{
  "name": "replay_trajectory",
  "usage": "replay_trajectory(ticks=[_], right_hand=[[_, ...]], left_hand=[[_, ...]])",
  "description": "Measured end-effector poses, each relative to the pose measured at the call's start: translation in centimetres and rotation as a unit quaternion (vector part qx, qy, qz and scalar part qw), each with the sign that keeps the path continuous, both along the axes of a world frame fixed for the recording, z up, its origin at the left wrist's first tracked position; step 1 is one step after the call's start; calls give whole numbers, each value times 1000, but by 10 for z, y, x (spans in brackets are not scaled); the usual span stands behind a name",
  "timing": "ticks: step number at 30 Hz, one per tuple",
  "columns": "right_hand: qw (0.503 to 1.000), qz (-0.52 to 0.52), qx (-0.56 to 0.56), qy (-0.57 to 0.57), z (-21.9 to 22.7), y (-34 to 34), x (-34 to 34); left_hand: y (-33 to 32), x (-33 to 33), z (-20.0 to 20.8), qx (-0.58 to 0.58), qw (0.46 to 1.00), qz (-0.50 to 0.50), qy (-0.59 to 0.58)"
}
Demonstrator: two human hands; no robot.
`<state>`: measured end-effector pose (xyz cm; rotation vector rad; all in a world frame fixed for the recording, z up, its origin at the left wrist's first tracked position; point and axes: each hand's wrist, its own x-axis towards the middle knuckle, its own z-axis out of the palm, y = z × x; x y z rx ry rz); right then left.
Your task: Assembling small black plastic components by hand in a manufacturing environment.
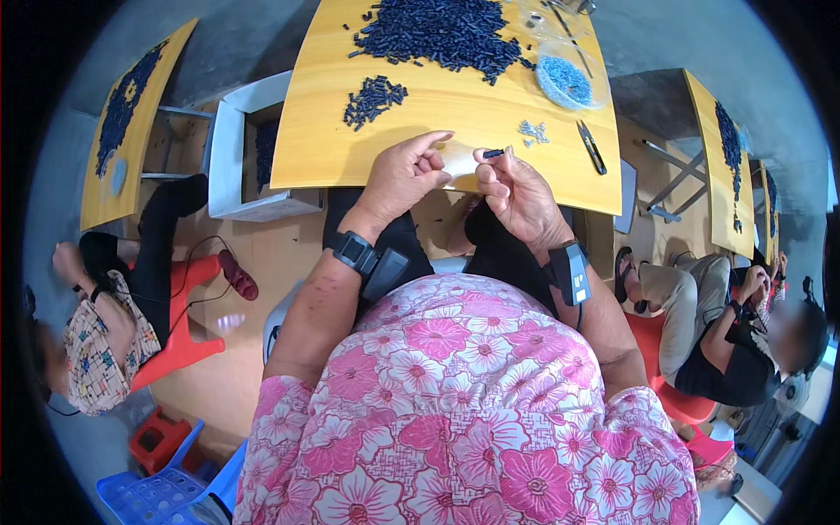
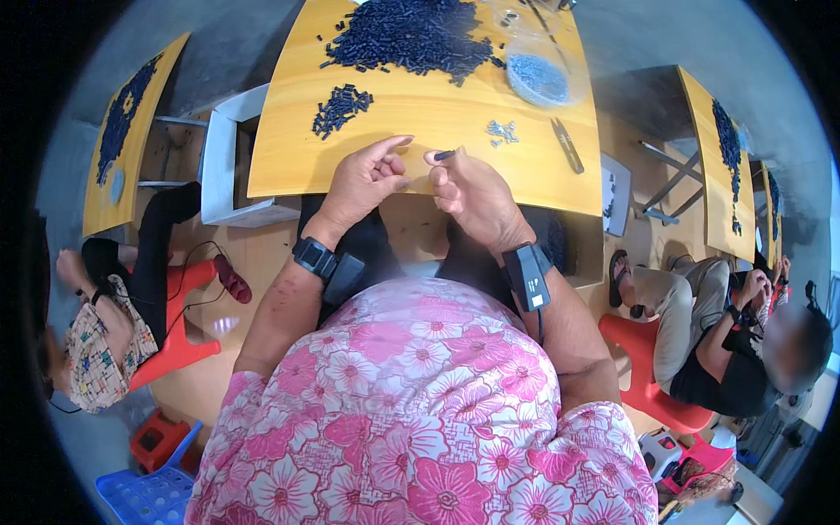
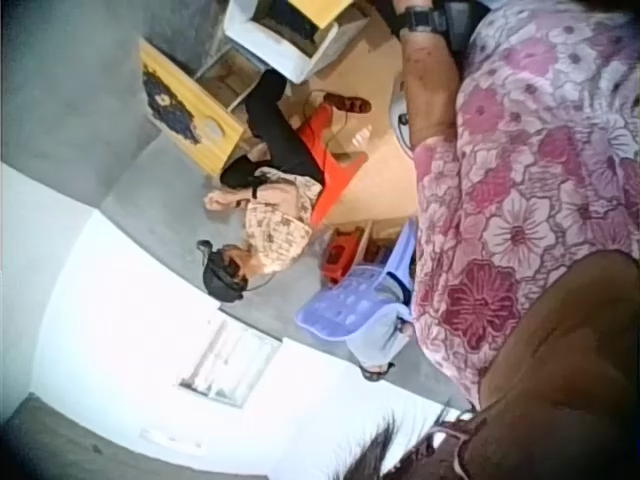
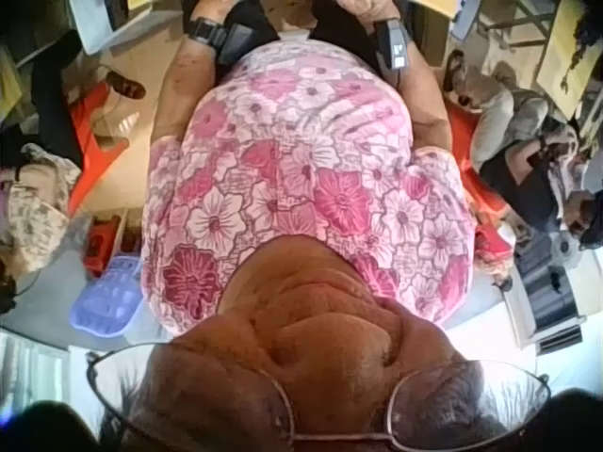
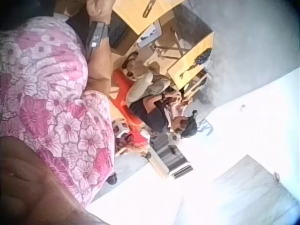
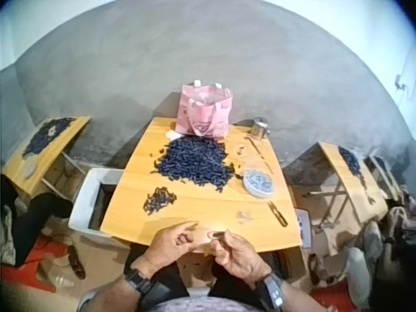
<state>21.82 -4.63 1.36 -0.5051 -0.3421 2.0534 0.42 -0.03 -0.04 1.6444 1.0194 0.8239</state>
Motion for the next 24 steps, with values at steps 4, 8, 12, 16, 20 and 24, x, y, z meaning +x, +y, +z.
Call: replay_trajectory(ticks=[4, 8, 12, 16, 20, 24], right_hand=[[999, -39, -33, -10, 5, -9, 10], [998, -47, -25, -38, 11, -23, 28], [985, -121, 48, -115, 22, -50, 63], [956, -231, 57, -173, 22, -84, 114], [882, -368, -19, -292, -3, -114, 154], [834, -387, -80, -385, -44, -129, 171]], left_hand=[[0, 0, -2, -20, 1000, -6, 11], [2, -1, -11, -22, 999, -2, -23], [2, 2, -8, -18, 1000, -9, -6], [2, -3, -10, -4, 1000, -3, 7], [2, 1, -4, -5, 1000, -2, 22], [3, -2, -7, -7, 1000, 1, 18]])
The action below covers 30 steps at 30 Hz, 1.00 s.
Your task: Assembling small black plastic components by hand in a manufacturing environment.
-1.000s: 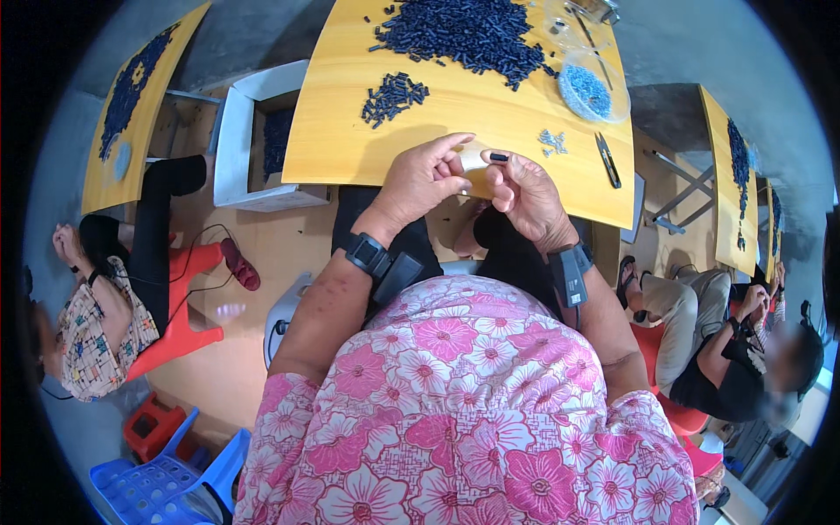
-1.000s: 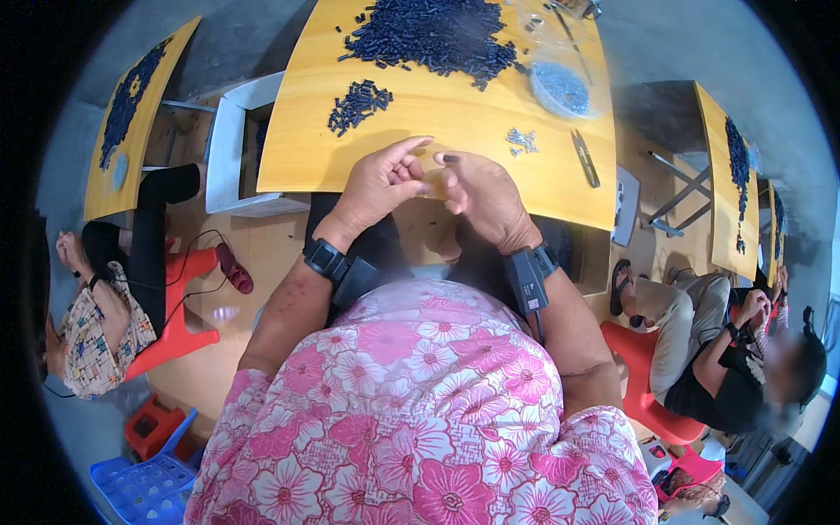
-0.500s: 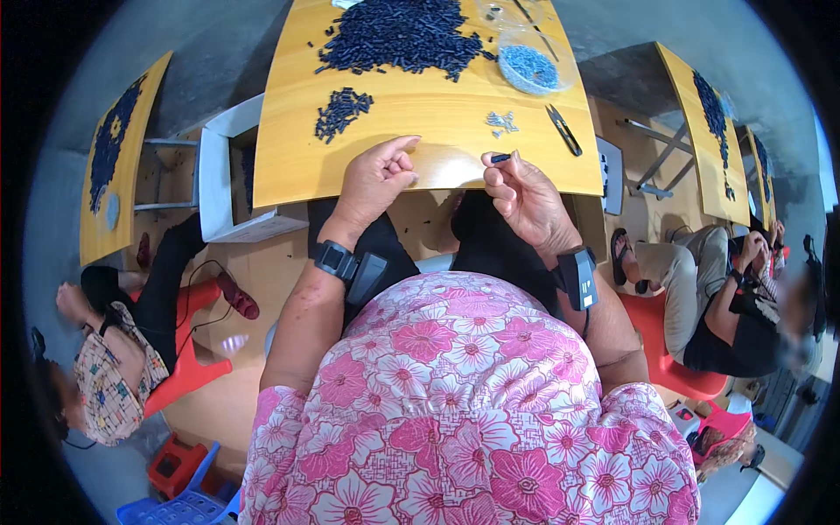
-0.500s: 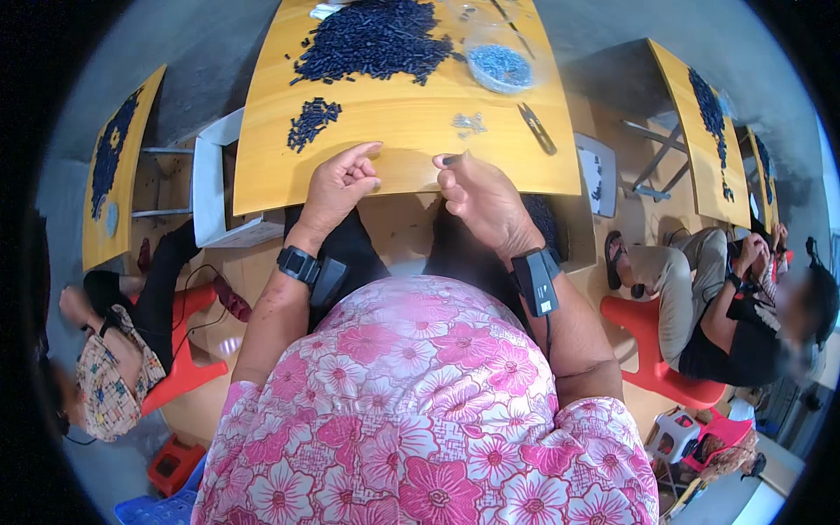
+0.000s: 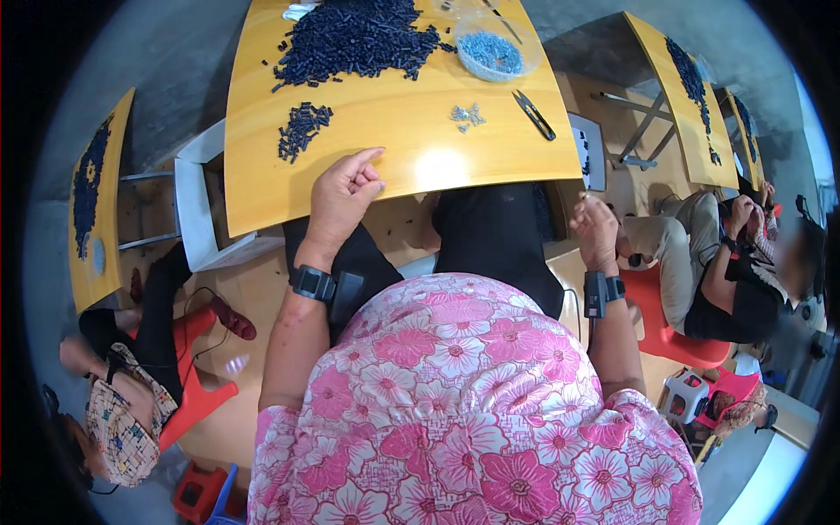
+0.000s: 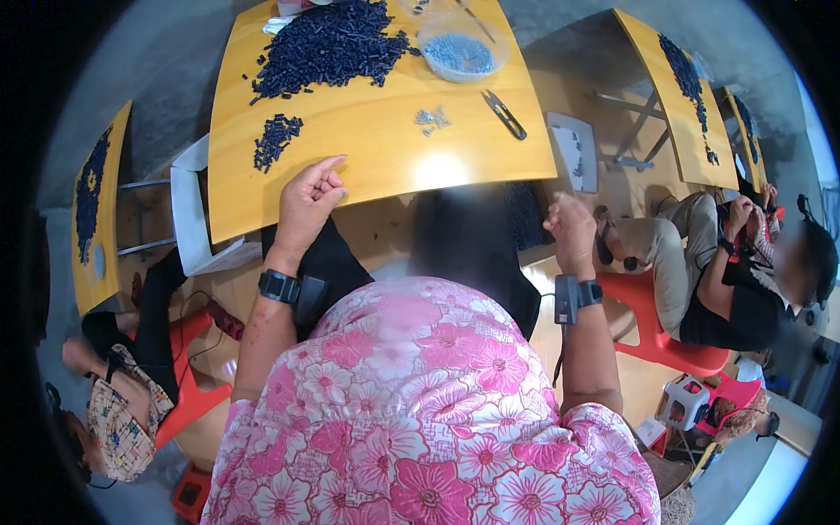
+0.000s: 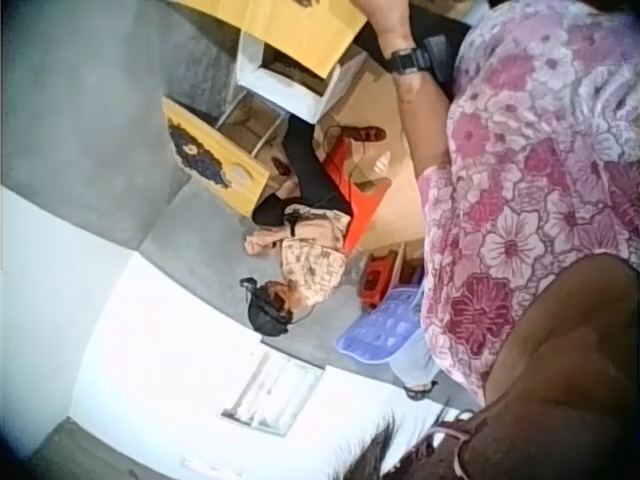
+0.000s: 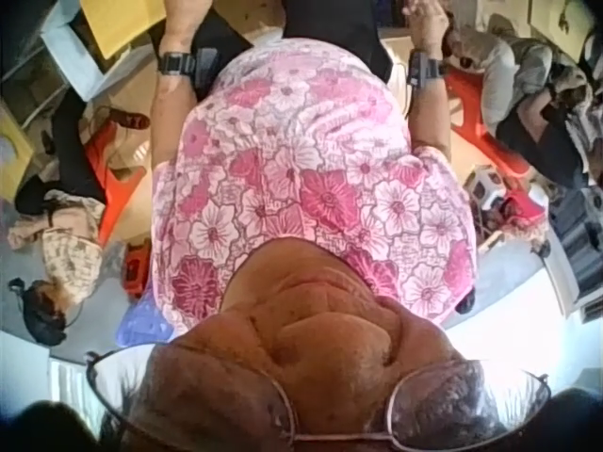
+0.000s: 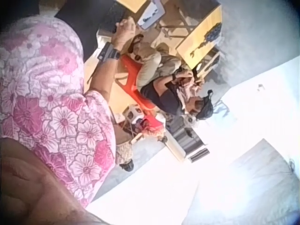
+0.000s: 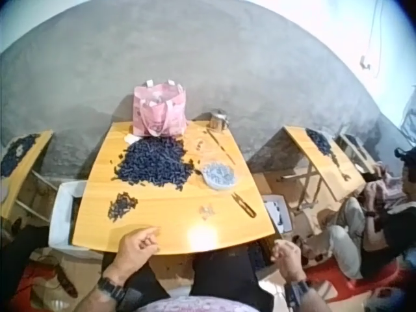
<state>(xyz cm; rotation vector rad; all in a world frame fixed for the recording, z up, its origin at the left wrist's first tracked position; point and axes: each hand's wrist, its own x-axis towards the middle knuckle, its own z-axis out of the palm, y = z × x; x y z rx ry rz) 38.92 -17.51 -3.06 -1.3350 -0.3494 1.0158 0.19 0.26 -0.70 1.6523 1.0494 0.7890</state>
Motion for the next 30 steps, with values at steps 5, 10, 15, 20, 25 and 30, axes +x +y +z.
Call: replay_trajectory(ticks=[5, 10, 15, 20, 25, 30], right_hand=[[974, -84, -158, -139, -35, 0, 0], [972, -127, -50, -190, -21, 24, -15], [959, 19, 46, -279, 27, 69, -73], [896, 218, 53, -384, 52, 122, -136], [792, 261, 67, -548, 57, 174, -173], [696, 238, 42, -676, 57, 218, -172]], left_hand=[[-3, 0, -5, 23, 1000, 10, -2], [-5, 4, 7, 56, 998, 14, 25], [-2, 4, 6, 40, 999, 14, 19], [-3, 1, 5, 78, 997, 9, 13], [-1, 0, 8, 82, 997, 4, 12], [-1, -1, 13, 67, 998, 6, -2]])
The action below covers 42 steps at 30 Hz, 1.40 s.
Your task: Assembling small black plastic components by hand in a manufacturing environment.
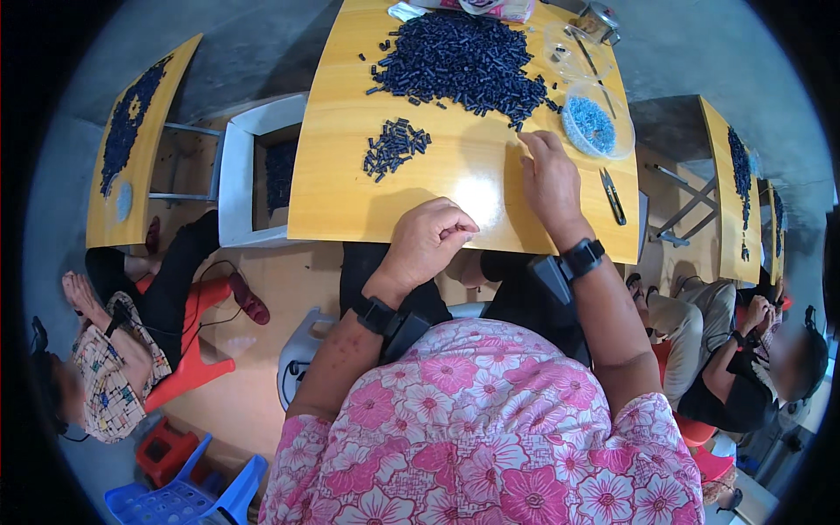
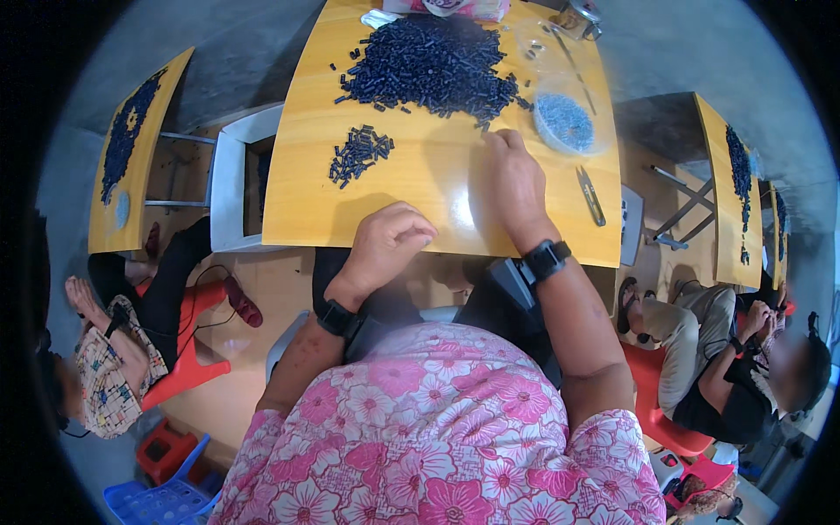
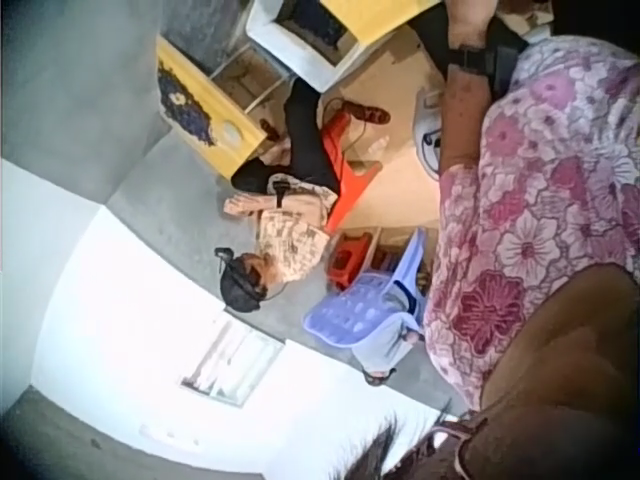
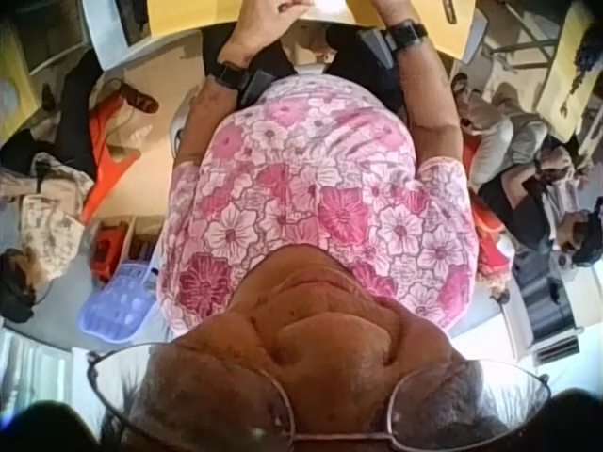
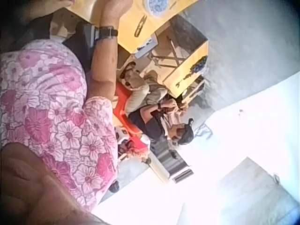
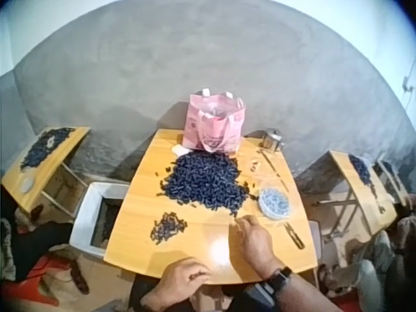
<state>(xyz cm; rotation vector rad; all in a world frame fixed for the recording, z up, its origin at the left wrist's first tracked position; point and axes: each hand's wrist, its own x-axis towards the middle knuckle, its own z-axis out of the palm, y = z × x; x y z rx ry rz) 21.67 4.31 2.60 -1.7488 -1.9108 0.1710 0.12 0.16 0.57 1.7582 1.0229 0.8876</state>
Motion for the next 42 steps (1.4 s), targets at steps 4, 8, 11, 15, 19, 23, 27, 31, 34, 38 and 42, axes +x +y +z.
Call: replay_trajectory(ticks=[4, 8, 11, 15, 19, 23, 27, 31, 34, 38, 42], right_hand=[[998, -10, -17, -58, -1, 24, 6], [996, -30, -18, -78, -13, 40, 15], [996, -38, -35, -78, -13, 43, 11], [998, -13, 0, -67, -15, 39, 10], [997, 17, -44, -63, -16, 27, 4], [993, 18, -71, -93, -10, 9, -14], [995, 98, 13, 17, -9, -11, -24], [963, 140, -46, 227, -22, -28, -22], [851, 84, -147, 496, -28, -40, -28], [809, 101, -197, 544, -24, -57, -40], [775, 116, -208, 586, -26, -61, -42]], left_hand=[[1, -2, -1, -27, 999, -15, 19], [1, -2, 1, -40, 999, -23, 18], [1, -3, 0, -34, 999, -22, 18], [1, -3, -2, -30, 999, -24, 28], [1, 0, -2, -17, 1000, -15, 9], [0, 0, -4, -14, 1000, -3, -2], [-1, 1, -3, -32, 999, 11, -5], [0, 1, -11, -38, 999, 27, -28], [2, 1, -20, -46, 996, 42, -62], [4, 2, -19, -54, 994, 49, -87], [4, 3, -22, -81, 989, 42, -113]])
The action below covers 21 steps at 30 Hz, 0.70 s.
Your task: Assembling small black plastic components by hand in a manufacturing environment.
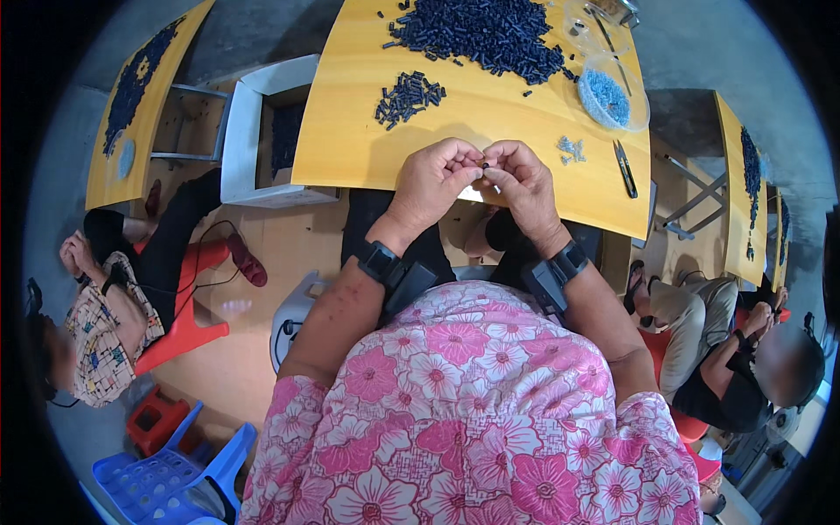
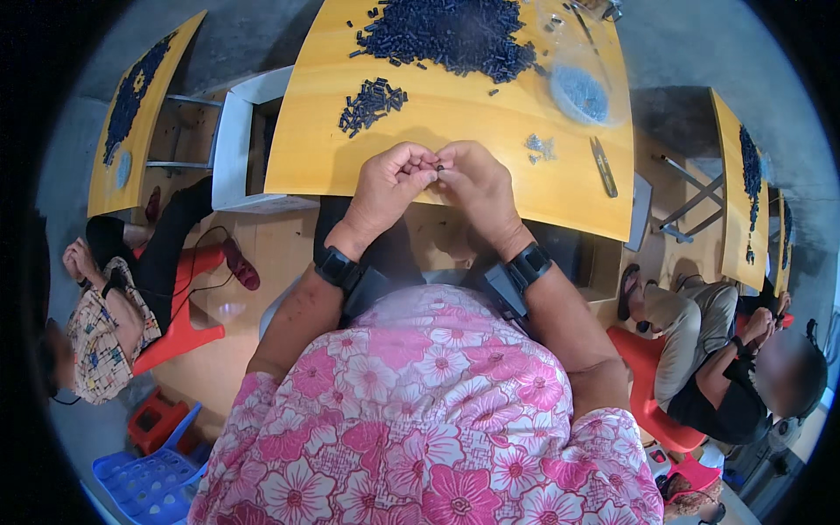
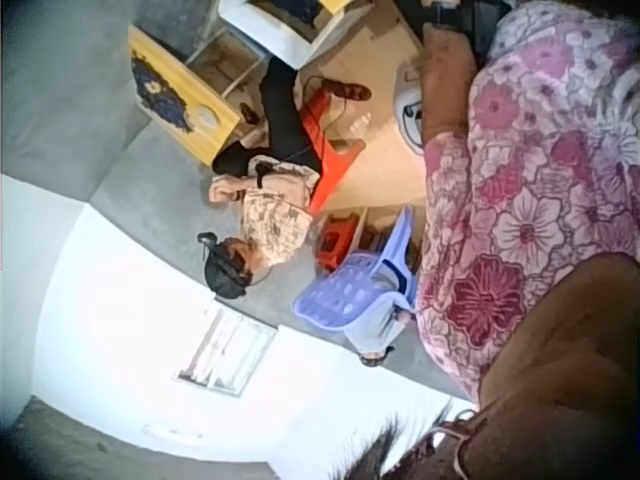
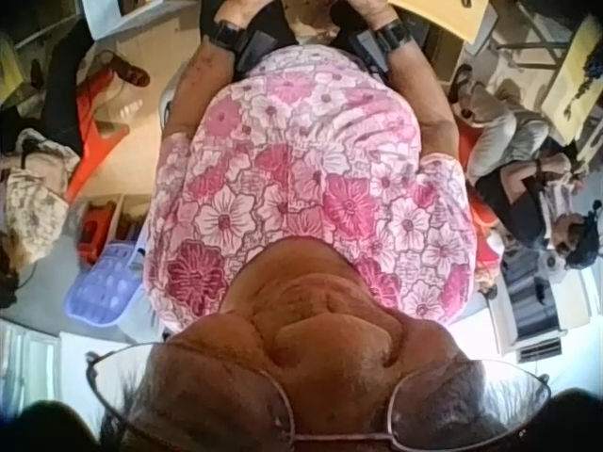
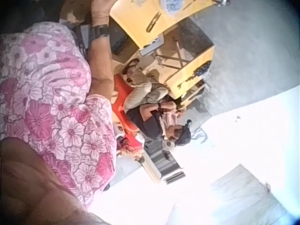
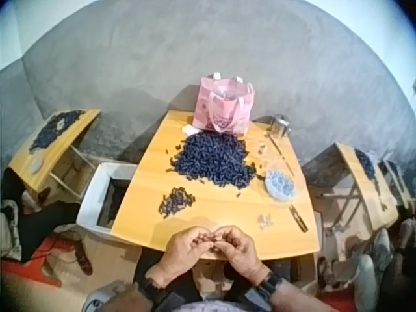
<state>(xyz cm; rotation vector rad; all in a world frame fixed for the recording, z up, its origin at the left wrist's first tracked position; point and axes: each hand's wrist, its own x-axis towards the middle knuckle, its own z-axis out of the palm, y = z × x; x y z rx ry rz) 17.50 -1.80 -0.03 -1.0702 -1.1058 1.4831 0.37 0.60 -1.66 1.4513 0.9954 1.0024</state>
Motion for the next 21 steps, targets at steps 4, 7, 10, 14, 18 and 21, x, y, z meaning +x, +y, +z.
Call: replay_trajectory(ticks=[4, 7, 10, 14, 18, 21], right_hand=[[999, -18, 26, -6, -6, 1, 2], [999, -17, 25, -17, -7, 2, 3], [1000, -16, 14, -4, -7, 2, 5], [1000, -10, 10, 20, -2, 0, 2], [997, -9, 42, -71, -5, 3, 6], [998, -10, 10, -53, -4, 4, 5]], left_hand=[[-1, 1, 0, 4, 1000, 2, -5], [-2, 1, 2, 1, 1000, 8, -3], [-3, 1, 7, -15, 1000, -5, 20], [-3, 0, 5, -16, 1000, -7, 11], [-3, 1, 3, -28, 999, -16, -19], [-3, 1, 1, -35, 998, -26, -41]])
